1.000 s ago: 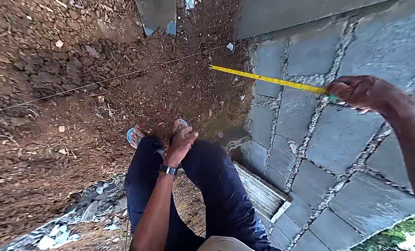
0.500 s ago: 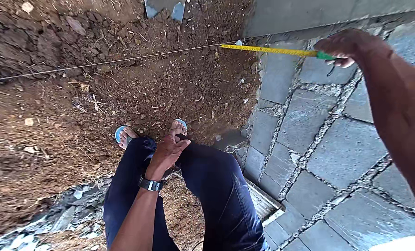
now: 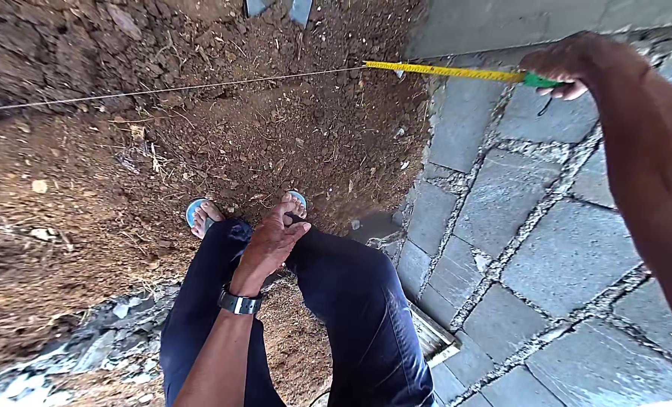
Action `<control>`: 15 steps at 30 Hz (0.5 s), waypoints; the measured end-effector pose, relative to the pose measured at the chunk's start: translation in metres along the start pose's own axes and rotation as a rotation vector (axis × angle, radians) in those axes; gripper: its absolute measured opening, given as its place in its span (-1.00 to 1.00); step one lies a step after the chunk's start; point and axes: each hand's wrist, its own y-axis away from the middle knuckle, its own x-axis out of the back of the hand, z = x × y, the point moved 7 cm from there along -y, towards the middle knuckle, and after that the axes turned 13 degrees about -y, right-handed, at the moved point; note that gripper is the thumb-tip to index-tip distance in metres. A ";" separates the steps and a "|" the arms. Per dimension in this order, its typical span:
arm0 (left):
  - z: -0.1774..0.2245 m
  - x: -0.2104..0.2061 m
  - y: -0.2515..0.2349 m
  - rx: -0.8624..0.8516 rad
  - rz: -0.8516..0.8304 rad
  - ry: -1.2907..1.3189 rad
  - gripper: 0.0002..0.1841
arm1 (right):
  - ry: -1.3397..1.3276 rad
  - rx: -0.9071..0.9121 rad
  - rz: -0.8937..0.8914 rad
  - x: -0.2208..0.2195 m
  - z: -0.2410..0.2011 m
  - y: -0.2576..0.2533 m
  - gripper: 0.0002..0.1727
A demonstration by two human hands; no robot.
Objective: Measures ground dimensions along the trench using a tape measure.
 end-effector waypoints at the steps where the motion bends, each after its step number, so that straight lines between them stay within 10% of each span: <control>1: 0.002 0.000 0.000 -0.003 0.001 0.012 -0.37 | 0.005 0.004 -0.003 0.000 -0.001 0.001 -0.35; 15: 0.016 0.007 -0.005 -0.010 -0.006 0.030 -0.37 | 0.115 0.088 0.007 0.008 -0.039 0.011 -0.36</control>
